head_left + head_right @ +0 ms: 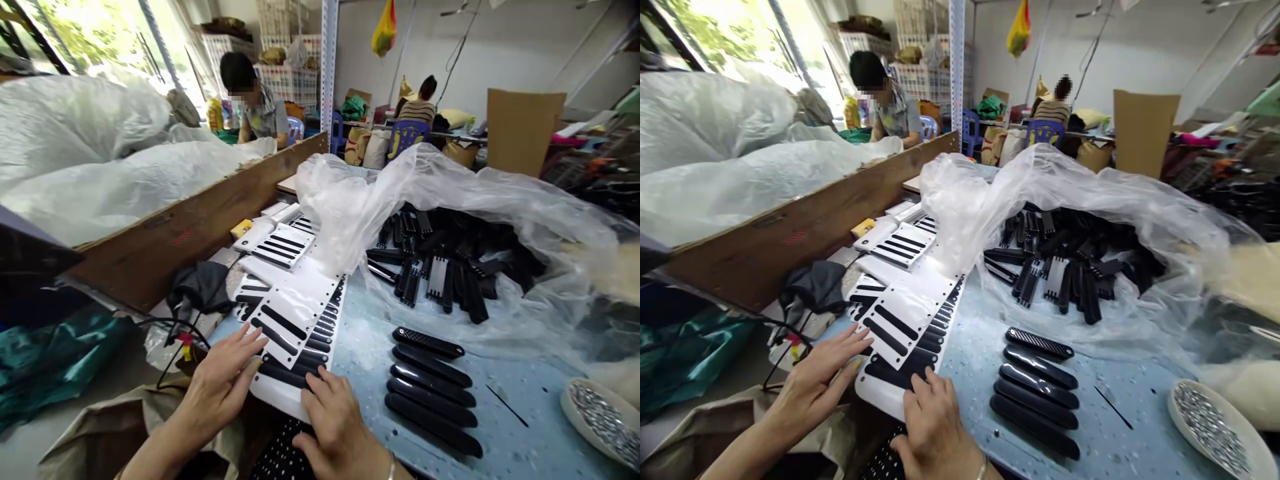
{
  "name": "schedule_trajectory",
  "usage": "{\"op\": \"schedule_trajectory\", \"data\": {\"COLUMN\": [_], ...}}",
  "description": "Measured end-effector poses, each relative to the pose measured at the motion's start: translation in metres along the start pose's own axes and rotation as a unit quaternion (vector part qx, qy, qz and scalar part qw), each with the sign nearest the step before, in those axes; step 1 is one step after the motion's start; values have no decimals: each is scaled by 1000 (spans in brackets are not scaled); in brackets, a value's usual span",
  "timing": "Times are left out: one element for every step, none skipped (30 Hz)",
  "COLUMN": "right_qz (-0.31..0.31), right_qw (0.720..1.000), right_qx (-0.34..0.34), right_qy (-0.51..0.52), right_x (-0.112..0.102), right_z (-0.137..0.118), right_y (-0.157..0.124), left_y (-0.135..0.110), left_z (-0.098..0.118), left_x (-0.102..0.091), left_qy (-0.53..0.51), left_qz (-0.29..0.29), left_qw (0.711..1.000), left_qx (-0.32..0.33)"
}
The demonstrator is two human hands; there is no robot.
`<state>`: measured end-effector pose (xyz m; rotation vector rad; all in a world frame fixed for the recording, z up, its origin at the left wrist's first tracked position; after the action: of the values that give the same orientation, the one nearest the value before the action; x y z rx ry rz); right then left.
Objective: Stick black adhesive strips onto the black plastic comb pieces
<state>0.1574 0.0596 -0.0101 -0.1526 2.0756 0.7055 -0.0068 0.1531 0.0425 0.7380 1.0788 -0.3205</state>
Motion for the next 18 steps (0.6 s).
{"op": "schedule_trajectory", "data": {"right_qz": [-8,-6,6,21,36,49,61,73,83,90,94,95,96,99,102,105,107,109], "right_qw": [1000,1000,999,999,998,997,996,995,994,992,991,989,987,986,984,983,983,983], "right_qx": [-7,-17,-29,-40,-47,-52,-59,-65,-72,-77,-82,-89,-95,-101,-107,-113,-119,-122], "right_qy": [-12,-21,-26,-25,-20,-15,-14,-18,-26,-39,-54,-70,-83,-92,-96,-95,-92,-88], "right_x": [5,6,3,-2,-9,-16,-22,-28,-33,-36,-38,-39,-40,-41,-44,-46,-49,-52], "right_z": [-1,-2,-2,-1,1,2,4,5,5,5,4,2,-1,-4,-8,-12,-16,-20], "right_y": [5,8,9,8,6,2,-3,-9,-15,-20,-25,-27,-28,-27,-24,-19,-13,-8], "left_y": [-2,-4,-7,-10,-14,-19,-27,-35,-44,-53,-61,-70,-79,-85,-87,-86,-83,-77], "left_z": [-6,-13,-19,-25,-30,-34,-36,-36,-35,-32,-26,-17,-8,1,9,16,21,26], "left_x": [2,4,4,2,-4,-10,-16,-20,-19,-11,2,18,32,43,51,57,60,62], "left_qy": [19,37,50,55,50,35,8,-31,-83,-153,-239,-340,-439,-523,-590,-639,-673,-697], "left_qz": [-14,-23,-23,-12,12,43,69,86,85,56,17,-26,-40,-34,-18,2,11,9], "left_qw": [1000,999,998,998,997,995,991,983,972,955,925,875,808,737,672,620,587,567], "left_qx": [-2,-7,-17,-31,-52,-81,-116,-158,-202,-248,-296,-343,-390,-427,-447,-455,-450,-438]}}
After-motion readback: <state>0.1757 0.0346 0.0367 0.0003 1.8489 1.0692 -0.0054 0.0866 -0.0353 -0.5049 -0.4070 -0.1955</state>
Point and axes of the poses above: each hand's wrist, its own y-axis towards the middle knuckle, its own x-axis out of the palm, z = x × y, the point moved 8 cm from there along y, towards the middle knuckle, and after that the axes turned 4 degrees about -z, right-handed, at the moved point
